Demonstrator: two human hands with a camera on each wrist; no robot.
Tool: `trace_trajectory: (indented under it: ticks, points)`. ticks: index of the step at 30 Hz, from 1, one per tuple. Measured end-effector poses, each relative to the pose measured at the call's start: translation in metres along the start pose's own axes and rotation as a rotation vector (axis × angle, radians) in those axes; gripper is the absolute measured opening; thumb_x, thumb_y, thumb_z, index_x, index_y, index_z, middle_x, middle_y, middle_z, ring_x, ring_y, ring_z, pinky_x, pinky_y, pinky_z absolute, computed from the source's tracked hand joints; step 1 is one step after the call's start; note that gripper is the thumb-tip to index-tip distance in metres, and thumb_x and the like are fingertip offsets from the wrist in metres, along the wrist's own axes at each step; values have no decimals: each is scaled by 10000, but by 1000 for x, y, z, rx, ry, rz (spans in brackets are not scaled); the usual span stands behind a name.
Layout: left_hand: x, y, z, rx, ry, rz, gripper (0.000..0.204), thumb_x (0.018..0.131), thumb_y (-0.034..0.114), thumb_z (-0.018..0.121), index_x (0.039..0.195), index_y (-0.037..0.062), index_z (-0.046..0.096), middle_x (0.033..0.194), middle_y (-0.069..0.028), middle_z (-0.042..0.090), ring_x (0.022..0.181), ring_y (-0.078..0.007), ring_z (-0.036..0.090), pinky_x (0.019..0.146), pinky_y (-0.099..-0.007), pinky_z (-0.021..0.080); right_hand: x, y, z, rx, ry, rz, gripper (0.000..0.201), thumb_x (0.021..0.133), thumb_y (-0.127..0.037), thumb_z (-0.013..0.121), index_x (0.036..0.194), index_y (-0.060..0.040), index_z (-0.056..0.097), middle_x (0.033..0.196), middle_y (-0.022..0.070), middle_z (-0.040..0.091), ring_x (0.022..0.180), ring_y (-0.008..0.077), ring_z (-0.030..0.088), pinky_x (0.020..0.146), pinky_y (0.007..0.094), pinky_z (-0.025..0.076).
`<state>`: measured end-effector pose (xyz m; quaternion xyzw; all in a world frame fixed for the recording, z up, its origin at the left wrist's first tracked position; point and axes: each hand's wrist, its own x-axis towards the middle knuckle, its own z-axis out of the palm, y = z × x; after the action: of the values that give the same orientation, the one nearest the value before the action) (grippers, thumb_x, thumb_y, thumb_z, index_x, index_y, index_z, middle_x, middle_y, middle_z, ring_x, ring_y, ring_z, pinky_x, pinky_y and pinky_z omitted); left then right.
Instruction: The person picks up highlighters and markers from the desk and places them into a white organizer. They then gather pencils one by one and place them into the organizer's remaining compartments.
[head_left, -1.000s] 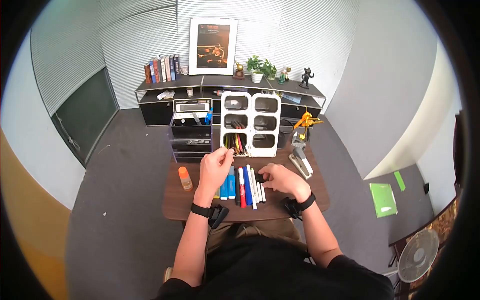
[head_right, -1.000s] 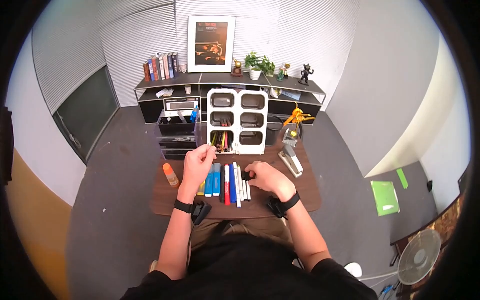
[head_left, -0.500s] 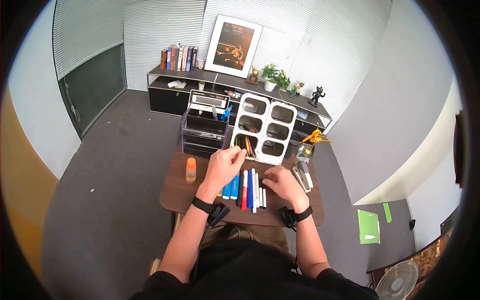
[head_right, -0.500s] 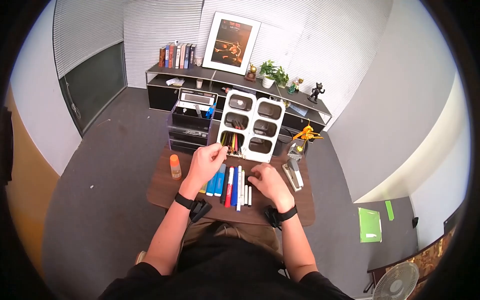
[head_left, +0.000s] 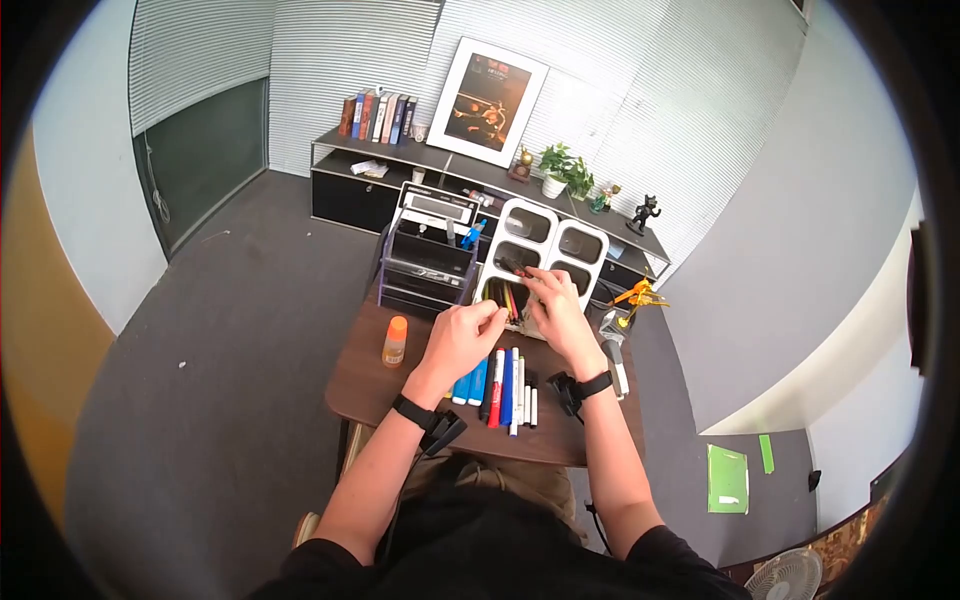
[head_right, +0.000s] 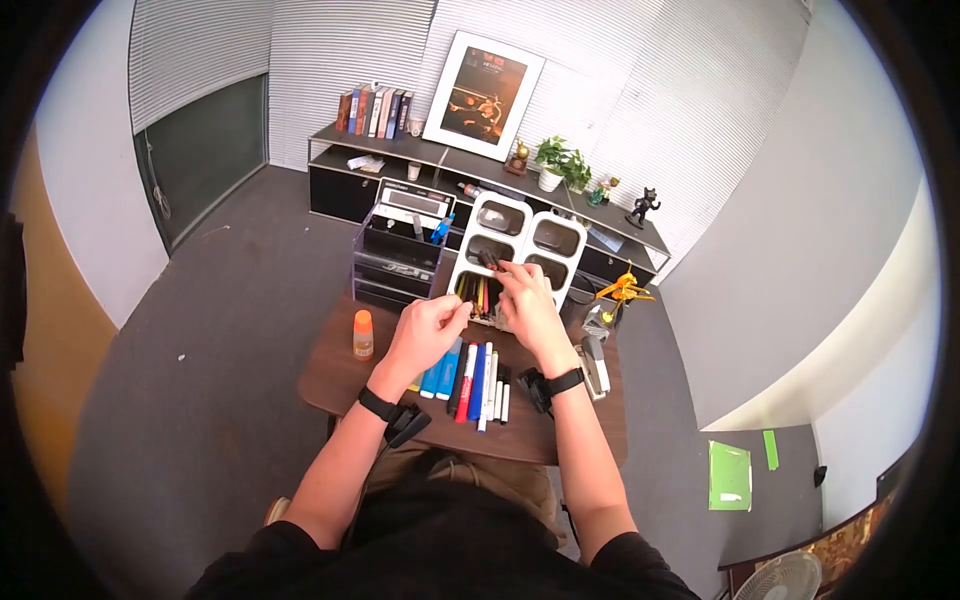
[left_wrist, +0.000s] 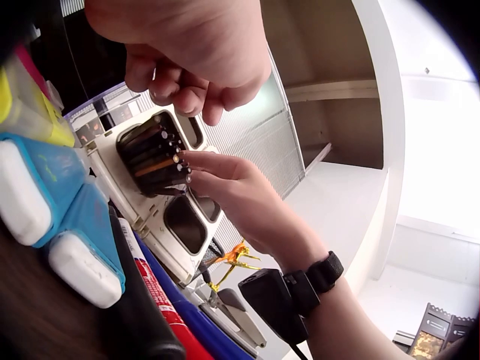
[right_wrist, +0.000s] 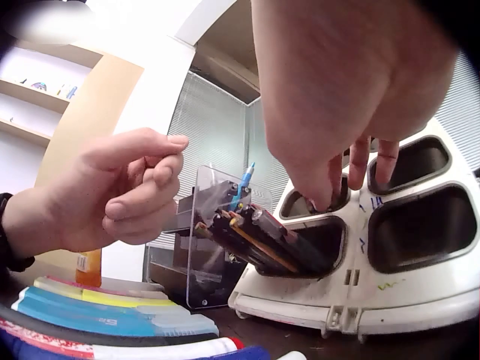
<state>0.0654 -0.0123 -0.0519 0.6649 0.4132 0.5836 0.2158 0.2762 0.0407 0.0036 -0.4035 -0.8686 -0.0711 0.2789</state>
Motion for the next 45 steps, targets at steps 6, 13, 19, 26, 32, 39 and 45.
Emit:
trace_trajectory:
  ticks: [6,13,19,26,32,39,45]
  points:
    - [1,2,-2,-14,-6,6,345,1082,195,689,834,-40,643,640,-152,618,524,-189,546,545,-385,439,-5,1,-3,123,223,44,316,937,67,684,1248,60,740,1357,184,709,1272,390,668,1096,442,528]
    - [1,1,-3,1,-35,-10,322,1088,196,694,870,-41,681,652,-105,658,551,-122,554,551,-341,447,-30,-34,-54,75,709,148,151,958,57,758,1099,8,783,1119,116,754,1009,270,738,906,364,588]
    - [0,-8,2,-95,-73,-91,290,1102,147,680,900,-60,679,711,-12,662,698,-25,571,602,-258,447,-75,-40,-72,276,670,451,109,1020,14,713,1124,17,748,1047,94,714,848,166,757,706,311,581]
    - [0,-3,0,-161,-98,-129,347,1113,178,680,843,-39,656,647,5,612,610,-20,482,540,-263,367,-109,-18,-22,233,148,639,187,904,-59,776,1056,50,779,984,233,788,934,408,776,850,466,618]
    - [0,-5,0,-168,-103,-144,355,1117,183,674,828,-23,657,627,39,552,592,-15,422,529,-265,301,-124,-13,8,256,95,552,261,906,-39,799,1147,58,770,1053,222,770,892,360,775,789,441,629]
    - [0,-1,2,-166,-82,-128,371,1110,181,683,806,-29,644,602,39,506,588,-19,387,526,-277,291,-116,-34,-13,501,-83,701,331,968,-67,787,1264,68,726,990,167,757,645,214,744,530,371,591]
    - [1,-5,3,-151,-73,-129,374,1103,166,686,787,-26,629,585,32,452,570,-25,369,517,-289,281,-106,-51,-31,523,-211,802,328,954,-79,804,1192,123,704,729,165,743,521,240,717,495,377,566]
